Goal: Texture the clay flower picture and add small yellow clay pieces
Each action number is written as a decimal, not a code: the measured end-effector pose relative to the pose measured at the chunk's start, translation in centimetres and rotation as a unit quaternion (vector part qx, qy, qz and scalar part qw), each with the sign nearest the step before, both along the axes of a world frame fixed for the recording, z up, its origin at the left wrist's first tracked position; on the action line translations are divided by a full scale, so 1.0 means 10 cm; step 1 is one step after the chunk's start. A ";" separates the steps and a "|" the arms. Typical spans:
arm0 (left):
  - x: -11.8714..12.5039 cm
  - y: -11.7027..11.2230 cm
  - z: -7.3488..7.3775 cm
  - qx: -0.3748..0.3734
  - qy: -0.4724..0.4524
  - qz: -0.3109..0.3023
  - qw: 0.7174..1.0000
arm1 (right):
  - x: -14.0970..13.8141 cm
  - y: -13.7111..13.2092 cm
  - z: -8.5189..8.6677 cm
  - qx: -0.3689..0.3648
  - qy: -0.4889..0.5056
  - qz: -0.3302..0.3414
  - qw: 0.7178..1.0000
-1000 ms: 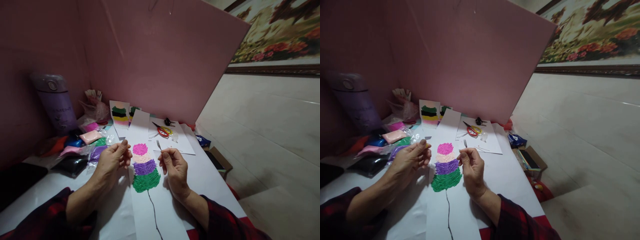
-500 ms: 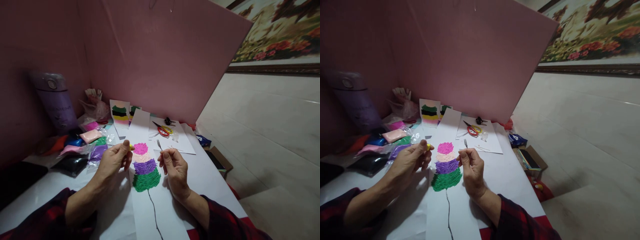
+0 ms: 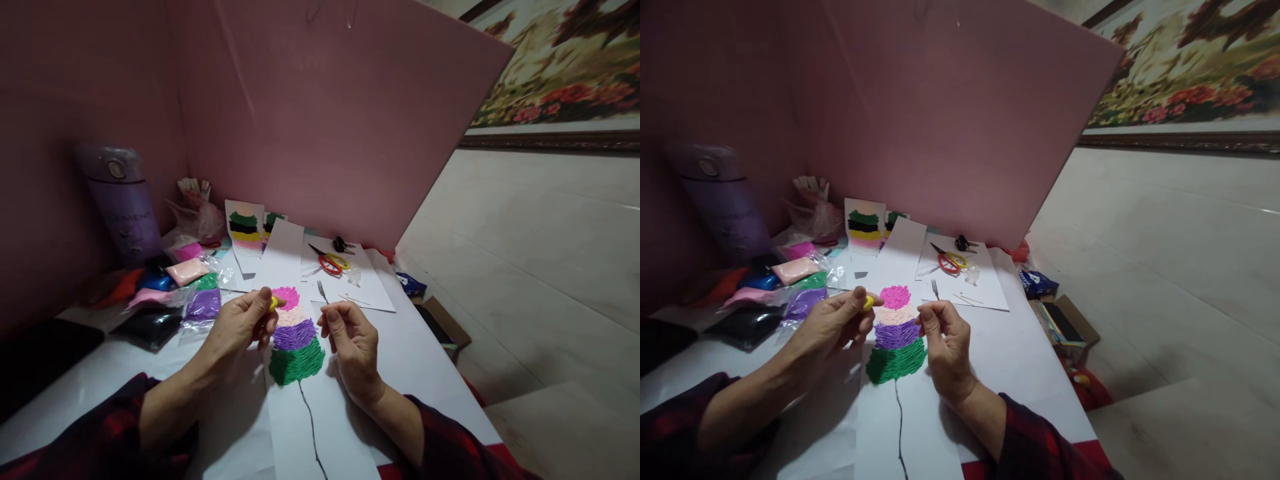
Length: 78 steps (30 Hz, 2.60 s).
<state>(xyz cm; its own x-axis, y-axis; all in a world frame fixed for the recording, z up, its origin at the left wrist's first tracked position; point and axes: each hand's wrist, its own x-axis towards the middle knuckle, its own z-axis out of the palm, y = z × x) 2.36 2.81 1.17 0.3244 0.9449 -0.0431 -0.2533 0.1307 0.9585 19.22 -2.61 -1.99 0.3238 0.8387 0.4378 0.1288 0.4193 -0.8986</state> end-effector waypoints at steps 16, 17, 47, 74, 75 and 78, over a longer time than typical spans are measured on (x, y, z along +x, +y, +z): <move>0.03 0.05 -0.10 -0.009 -0.058 -0.057 0.997 | -0.03 -0.01 0.02 0.013 -0.023 -0.006 1.000; 0.03 0.05 -0.08 -0.009 -0.061 -0.054 0.997 | -0.03 -0.01 0.03 0.013 -0.025 -0.004 1.000; -0.30 0.23 0.07 0.195 0.460 -0.251 0.829 | 0.01 -0.02 -0.02 0.037 -0.069 0.023 0.997; -0.25 0.20 0.10 0.210 0.446 -0.237 0.837 | 0.01 -0.04 0.02 0.052 -0.143 0.015 0.988; -0.24 0.20 0.09 0.207 0.451 -0.242 0.834 | 0.01 -0.04 0.02 0.053 -0.144 0.016 0.988; -0.24 0.20 0.07 0.203 0.466 -0.252 0.823 | 0.02 -0.04 0.02 0.054 -0.151 0.015 0.987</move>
<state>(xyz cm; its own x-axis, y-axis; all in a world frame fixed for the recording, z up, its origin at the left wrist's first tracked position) 0.00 4.86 1.83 0.6849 0.6982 -0.2083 0.6052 -0.3859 0.6963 19.38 -3.05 -1.77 0.1402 0.7891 0.5981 0.3701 0.5185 -0.7708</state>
